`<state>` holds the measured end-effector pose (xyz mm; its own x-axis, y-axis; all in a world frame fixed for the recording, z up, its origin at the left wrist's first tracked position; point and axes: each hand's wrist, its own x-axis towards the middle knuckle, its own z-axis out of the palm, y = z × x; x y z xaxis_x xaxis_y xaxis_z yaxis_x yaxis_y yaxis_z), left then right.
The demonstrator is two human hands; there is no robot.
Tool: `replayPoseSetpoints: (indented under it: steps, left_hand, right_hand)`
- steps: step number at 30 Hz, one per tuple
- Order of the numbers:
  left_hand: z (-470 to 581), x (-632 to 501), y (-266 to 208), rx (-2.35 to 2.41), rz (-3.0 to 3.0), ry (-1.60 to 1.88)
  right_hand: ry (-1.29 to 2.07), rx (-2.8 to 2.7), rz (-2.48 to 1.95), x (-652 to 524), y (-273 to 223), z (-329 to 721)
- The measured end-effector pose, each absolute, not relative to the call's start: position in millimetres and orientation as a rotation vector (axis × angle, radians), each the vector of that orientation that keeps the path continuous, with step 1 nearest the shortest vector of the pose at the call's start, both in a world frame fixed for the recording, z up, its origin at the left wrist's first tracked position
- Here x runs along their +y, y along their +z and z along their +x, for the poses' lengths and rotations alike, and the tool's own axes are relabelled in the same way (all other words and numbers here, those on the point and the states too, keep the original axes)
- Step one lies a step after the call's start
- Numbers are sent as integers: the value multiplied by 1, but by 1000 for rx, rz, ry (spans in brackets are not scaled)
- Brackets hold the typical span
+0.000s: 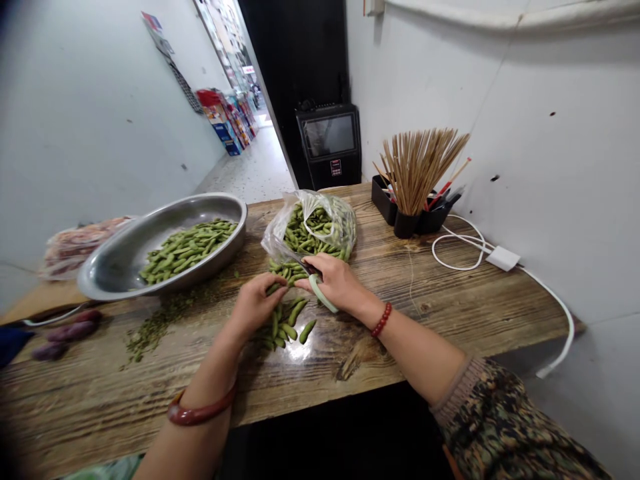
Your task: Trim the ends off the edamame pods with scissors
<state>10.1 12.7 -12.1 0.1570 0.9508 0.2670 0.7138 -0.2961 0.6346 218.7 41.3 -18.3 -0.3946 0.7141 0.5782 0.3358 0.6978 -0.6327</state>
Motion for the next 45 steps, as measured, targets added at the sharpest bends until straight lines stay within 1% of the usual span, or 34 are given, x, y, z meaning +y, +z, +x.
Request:
replayPoseSetpoints:
  steps: [2,4,7,11,18,28,37,45]
  left_hand:
    - [10,12,-8,1519,1800,1114]
    - [11,10,-4,1427,1502,1204]
    - [12,6,0,1287,1203,1214]
    - [12,5,3,1170,1053,1218]
    - [14,3,5,1095,1032,1204]
    - [13,5,0,1209,1005,1317]
    - [20,4,2,1350,1226,1258]
    - [24,4,1,1334,1294,1254]
  right_hand:
    - [536,-1983,-817,42,-19,218]
    - [543,-1972,-818,42,-19,218]
    - [560,-1980,-803,41,-18,217]
    - [591,-2007,-798,38,-17,217]
    - [594,-2038,-798,36,-16,216]
    - [568,-2169,-813,32,-18,218]
    - [578,-2248,-778,30,-20,215]
    - [601,-2254,-774,29,-19,215]
